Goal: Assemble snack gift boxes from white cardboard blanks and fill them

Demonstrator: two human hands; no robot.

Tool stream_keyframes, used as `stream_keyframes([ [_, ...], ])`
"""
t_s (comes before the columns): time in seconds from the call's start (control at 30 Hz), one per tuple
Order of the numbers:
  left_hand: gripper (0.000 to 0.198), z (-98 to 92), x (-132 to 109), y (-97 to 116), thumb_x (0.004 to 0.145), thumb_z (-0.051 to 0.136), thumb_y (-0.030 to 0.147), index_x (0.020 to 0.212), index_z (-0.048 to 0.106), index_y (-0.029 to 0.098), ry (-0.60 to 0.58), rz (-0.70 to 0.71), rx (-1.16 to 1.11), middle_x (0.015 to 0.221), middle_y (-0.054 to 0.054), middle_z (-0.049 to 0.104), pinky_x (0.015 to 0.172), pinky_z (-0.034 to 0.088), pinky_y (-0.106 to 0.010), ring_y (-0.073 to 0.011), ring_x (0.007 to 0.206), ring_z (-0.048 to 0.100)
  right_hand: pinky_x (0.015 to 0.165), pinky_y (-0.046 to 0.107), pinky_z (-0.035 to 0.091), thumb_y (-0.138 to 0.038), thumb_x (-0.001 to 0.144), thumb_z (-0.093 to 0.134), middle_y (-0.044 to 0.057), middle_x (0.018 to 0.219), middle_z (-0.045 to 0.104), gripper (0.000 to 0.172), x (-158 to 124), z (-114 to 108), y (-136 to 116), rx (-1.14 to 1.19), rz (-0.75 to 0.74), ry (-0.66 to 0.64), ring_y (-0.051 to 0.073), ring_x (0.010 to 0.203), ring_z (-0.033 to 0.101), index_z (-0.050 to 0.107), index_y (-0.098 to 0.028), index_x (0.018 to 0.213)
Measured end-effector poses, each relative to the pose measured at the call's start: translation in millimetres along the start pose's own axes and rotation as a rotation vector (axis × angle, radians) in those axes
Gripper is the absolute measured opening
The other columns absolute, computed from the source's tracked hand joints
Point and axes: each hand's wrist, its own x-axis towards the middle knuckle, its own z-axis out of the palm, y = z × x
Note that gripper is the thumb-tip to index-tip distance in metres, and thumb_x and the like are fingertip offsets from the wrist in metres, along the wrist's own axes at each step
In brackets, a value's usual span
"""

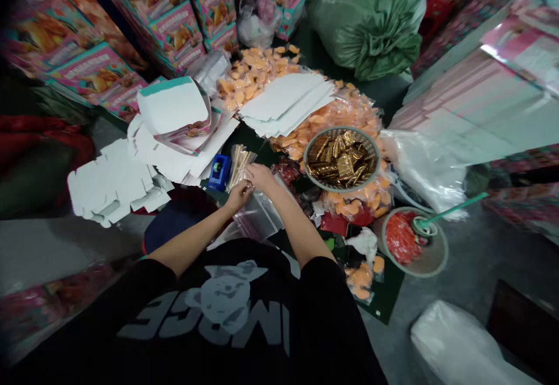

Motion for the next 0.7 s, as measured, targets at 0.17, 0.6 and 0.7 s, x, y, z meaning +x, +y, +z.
stream_keyframes([
  [0.17,0.026,-2.5,12,-26,0.095,0.05,0.031,0.086,0.07,0.017,-0.034,0.112,-0.015,0.093,-0.008,0.067,0.085,0.051,-0.034,-0.0193,0.09,0.062,0.082,0.027,0.045,-0.024,0.089,0.055,0.005,0.089,0.067,0.016,-26,20,12,0.185,0.143,0.137,0.017,0.085,0.061,0.068,-0.02,0.08],
  [0.6,0.028,-17.0,51,-31,0.094,0.051,0.032,0.107,0.073,0.021,-0.6,0.412,-0.072,0.114,-0.013,0.071,0.103,0.042,-0.043,-0.0252,0.117,0.059,0.071,0.029,0.05,-0.034,0.076,0.057,0.002,0.074,0.072,0.021,-88,82,15,0.482,0.571,0.455,0.018,0.071,0.063,0.07,-0.018,0.08],
  [0.7,0.02,-11.3,74,-22,0.09,0.058,0.027,0.095,0.076,0.021,-0.802,0.357,-0.08,0.096,-0.009,0.075,0.091,0.047,-0.032,-0.0215,0.097,0.066,0.068,0.028,0.048,-0.036,0.077,0.057,0.001,0.071,0.069,0.021,-93,78,6,0.484,0.595,0.532,0.017,0.068,0.059,0.067,-0.018,0.079],
])
